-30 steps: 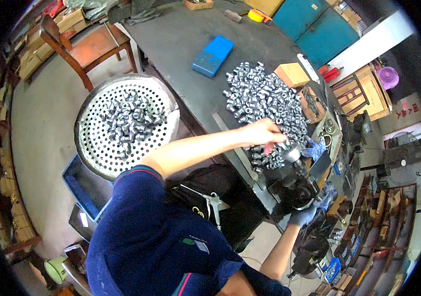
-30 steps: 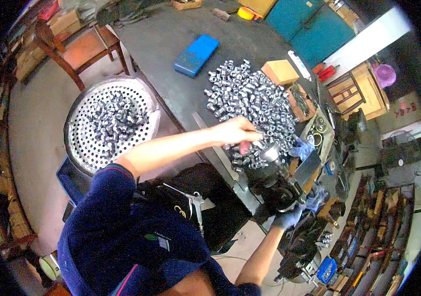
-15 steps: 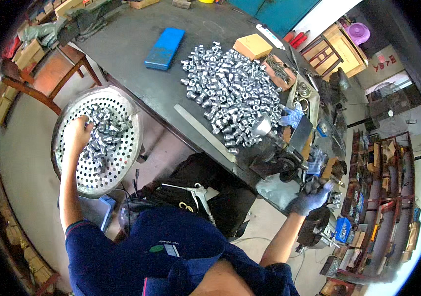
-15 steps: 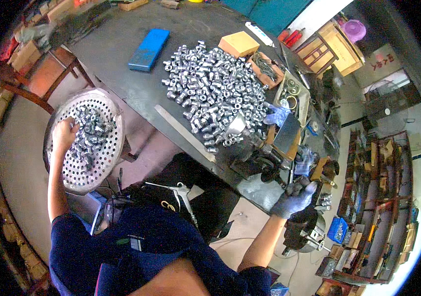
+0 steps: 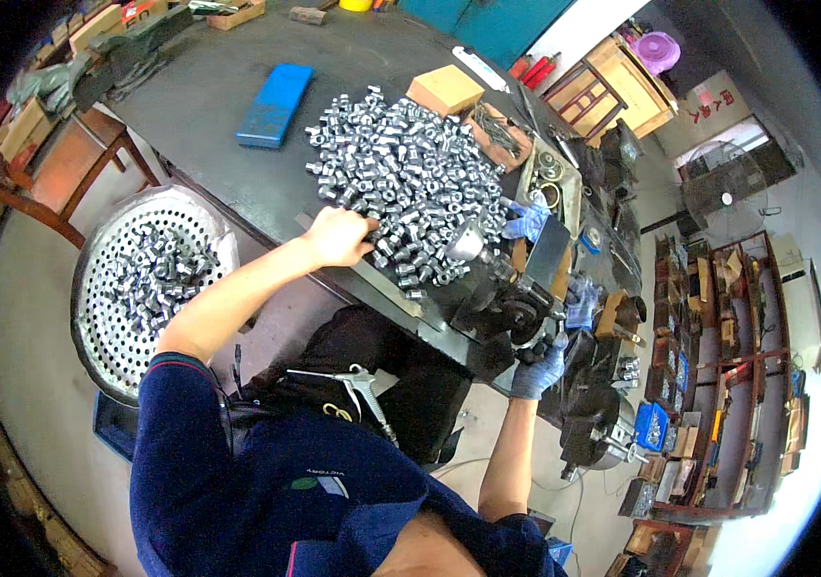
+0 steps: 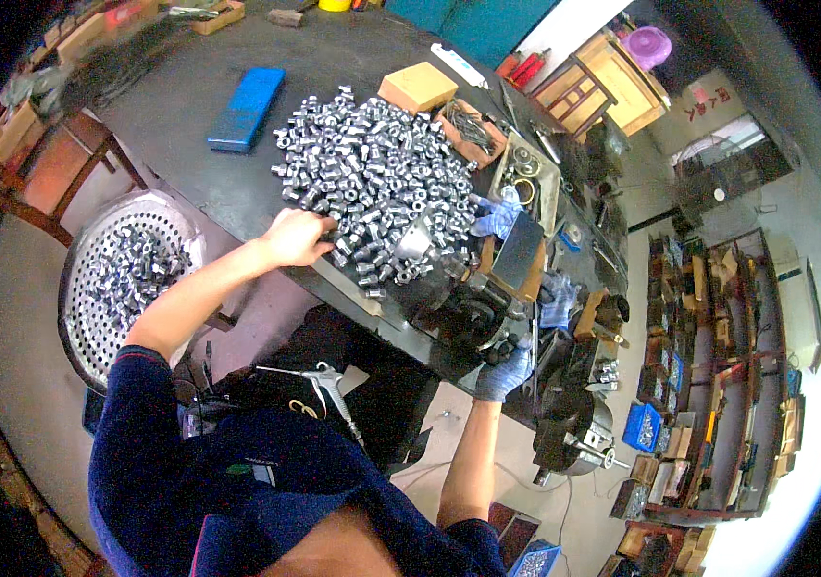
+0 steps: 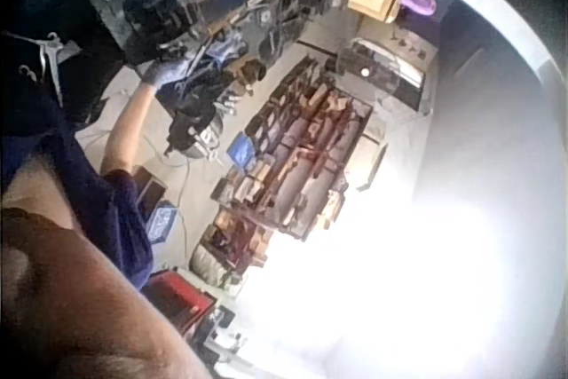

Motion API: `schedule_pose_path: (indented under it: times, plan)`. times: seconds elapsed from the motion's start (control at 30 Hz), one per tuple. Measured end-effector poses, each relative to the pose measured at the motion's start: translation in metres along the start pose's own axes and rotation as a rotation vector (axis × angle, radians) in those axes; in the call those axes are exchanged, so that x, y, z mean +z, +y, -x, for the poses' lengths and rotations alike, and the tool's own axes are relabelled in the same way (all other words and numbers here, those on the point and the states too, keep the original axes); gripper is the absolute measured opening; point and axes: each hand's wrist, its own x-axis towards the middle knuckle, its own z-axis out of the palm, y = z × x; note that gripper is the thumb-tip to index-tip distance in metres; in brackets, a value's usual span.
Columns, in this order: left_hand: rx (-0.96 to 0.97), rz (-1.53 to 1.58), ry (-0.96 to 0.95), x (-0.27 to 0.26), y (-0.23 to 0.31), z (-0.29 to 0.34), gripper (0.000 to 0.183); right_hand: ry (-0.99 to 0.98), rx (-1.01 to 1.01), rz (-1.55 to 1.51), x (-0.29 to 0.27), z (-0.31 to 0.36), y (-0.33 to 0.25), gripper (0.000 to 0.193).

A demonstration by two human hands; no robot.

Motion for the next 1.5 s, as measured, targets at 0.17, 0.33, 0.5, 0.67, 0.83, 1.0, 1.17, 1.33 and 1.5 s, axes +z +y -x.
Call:
schedule_pose_path:
  times: [0.17,0.33,0.5,0.67,0.83,1.0,1.17,1.33,1.5]
  plan:
    - [0.001,-0.005,0.012,-0.006,-0.005,0.001,0.035,0.029,0.053,0.005,-0.003,0.007,-0.006,0.029]
    - [0.023,0.024,0.044,0.002,-0.024,0.005,0.032,-0.018,0.083,-0.014,0.006,0.013,-0.013,0.029]
    - [0.14,-0.02,0.163,0.0,-0.037,0.012,0.024,0.044,0.037,-0.012,0.003,0.004,-0.005,0.036]
    - [-0.12,1.267,0.097,-0.022,-0.012,0.012,0.018,0.101,0.073,-0.006,0.002,0.006,-0.006,0.029]
    - [0.123,1.553,0.026,-0.041,0.043,-0.015,0.021,0.153,0.056,-0.001,0.002,0.002,-0.005,0.026]
    - [0.145,1.539,-0.069,-0.031,0.052,-0.041,0.02,0.137,0.047,0.005,0.009,0.008,-0.008,0.029]
    - [0.18,1.425,-0.139,-0.041,0.047,-0.047,0.019,0.174,0.1,0.046,0.018,0.021,-0.022,0.031]
    - [0.201,1.478,-0.106,-0.038,0.049,-0.046,0.02,0.089,0.12,0.022,0.023,0.038,-0.051,0.037]
    - [0.138,1.478,-0.133,-0.042,0.051,-0.041,0.02,0.027,0.024,0.064,0.038,0.042,-0.071,0.034]
